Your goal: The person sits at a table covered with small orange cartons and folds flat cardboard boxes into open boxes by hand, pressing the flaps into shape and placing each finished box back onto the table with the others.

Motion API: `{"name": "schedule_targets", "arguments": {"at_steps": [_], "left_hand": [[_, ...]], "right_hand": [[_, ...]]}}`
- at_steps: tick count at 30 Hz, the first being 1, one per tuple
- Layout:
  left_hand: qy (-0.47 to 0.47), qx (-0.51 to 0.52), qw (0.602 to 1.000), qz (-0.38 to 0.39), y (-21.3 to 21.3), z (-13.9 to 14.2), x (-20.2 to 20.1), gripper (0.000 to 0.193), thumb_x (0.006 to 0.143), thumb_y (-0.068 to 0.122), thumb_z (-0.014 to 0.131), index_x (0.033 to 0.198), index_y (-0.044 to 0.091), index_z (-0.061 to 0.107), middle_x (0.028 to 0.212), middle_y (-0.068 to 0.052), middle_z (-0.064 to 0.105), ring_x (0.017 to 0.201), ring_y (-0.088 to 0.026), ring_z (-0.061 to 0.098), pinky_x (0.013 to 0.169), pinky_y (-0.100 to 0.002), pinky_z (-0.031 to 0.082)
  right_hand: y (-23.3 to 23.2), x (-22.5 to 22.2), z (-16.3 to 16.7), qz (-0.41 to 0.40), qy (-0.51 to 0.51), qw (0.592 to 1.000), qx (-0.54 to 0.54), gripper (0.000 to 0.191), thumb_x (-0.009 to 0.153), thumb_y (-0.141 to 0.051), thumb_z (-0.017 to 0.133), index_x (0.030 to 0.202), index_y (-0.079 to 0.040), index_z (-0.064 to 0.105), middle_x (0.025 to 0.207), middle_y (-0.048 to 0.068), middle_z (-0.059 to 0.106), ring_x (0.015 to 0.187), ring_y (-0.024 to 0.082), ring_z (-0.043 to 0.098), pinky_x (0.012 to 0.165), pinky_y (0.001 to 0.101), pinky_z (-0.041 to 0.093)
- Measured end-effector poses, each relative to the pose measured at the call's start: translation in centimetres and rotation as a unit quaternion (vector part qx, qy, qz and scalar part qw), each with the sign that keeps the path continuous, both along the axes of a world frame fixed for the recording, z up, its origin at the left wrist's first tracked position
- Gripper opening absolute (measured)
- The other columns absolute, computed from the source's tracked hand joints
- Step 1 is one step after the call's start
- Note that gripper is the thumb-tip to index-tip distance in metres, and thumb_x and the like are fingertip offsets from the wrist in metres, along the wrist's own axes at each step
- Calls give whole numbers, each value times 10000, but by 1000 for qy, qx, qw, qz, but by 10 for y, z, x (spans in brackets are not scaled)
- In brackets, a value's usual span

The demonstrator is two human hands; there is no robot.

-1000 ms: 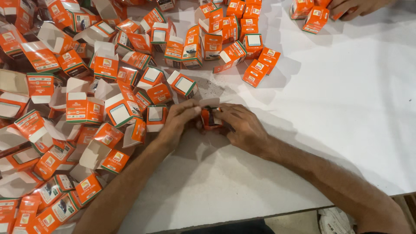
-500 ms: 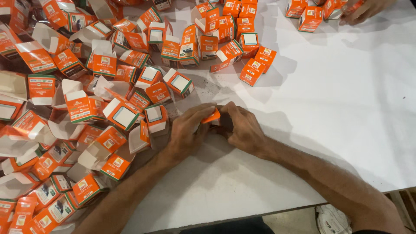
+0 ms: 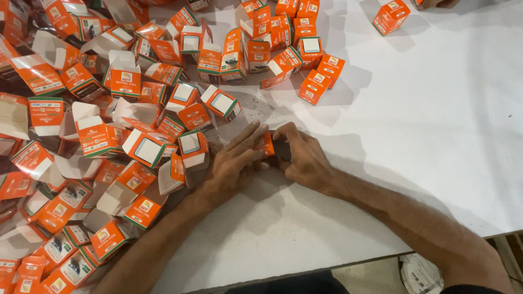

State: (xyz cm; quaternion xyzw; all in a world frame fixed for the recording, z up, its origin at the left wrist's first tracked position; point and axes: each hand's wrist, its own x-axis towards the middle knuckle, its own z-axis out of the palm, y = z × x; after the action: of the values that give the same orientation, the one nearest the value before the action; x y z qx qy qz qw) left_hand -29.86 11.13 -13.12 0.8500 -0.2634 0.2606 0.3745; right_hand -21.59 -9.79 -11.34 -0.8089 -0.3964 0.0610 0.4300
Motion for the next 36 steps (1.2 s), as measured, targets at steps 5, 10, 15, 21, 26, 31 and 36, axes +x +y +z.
{"name": "schedule_targets", "arguments": {"at_steps": [5, 10, 15, 21, 26, 31, 36], "left_hand": [[-21, 75, 996, 49, -5, 12, -6, 239, 838, -35, 726, 1061, 1, 647, 1569, -242, 460, 1504, -435, 407, 1224, -536, 398], [-42, 48, 993, 104, -12, 42, -12, 313, 872, 29, 746, 1174, 43, 666, 1505, -233, 488, 1430, -444, 431, 1157, -529, 414], [-52, 41, 988, 141, -17, 67, 22, 316, 905, 46, 745, 1193, 20, 617, 1346, -170, 605, 1329, -406, 525, 1114, -499, 450], [-4, 186, 950, 250, -28, 43, 132, 600, 775, 32, 732, 1322, -8, 487, 1129, -207, 605, 989, -383, 631, 806, -472, 531], [-52, 63, 984, 157, -26, 29, 154, 510, 809, -3, 661, 1304, -18, 537, 981, -209, 647, 806, -373, 687, 657, -454, 539], [363, -389, 843, -82, -23, 57, 111, 198, 1010, 71, 562, 1186, -6, 613, 768, -58, 656, 597, -169, 624, 524, -331, 528], [285, -215, 932, 61, 30, 84, 131, 204, 1085, 220, 556, 1013, 38, 611, 676, -33, 645, 503, -91, 575, 454, -282, 481]], "right_hand": [[2, -2, 6, 35, -95, 995, -9, 785, 661, -23, 798, 1351, -44, 425, 1275, 196, 612, 1216, 424, 577, 1032, 487, 475], [2, 27, 16, 11, -369, 924, -94, 739, 777, -302, 887, 1361, -24, 528, 1256, 188, 503, 1342, 391, 429, 1202, 667, 178], [-23, 77, 14, -150, -392, 893, -165, 722, 835, -282, 839, 1406, 31, 526, 1501, 234, 467, 1471, 404, 380, 1237, 650, 161], [-28, 80, 8, -178, -420, 879, -141, 872, 847, -243, 849, 1540, 42, 403, 1560, 285, 377, 1465, 456, 349, 1222, 651, 212], [-17, 70, 8, -90, -414, 905, -32, 900, 835, -162, 858, 1548, 1, 335, 1568, 302, 350, 1460, 486, 372, 1216, 594, 334], [-15, 66, 3, -34, -357, 934, -6, 807, 912, -46, 802, 1564, -69, 327, 1530, 195, 479, 1427, 402, 498, 1188, 501, 440], [-10, 46, -5, 24, -189, 980, 63, 726, 926, -123, 783, 1493, -27, 340, 1445, 216, 539, 1310, 426, 556, 1079, 485, 495]]}}
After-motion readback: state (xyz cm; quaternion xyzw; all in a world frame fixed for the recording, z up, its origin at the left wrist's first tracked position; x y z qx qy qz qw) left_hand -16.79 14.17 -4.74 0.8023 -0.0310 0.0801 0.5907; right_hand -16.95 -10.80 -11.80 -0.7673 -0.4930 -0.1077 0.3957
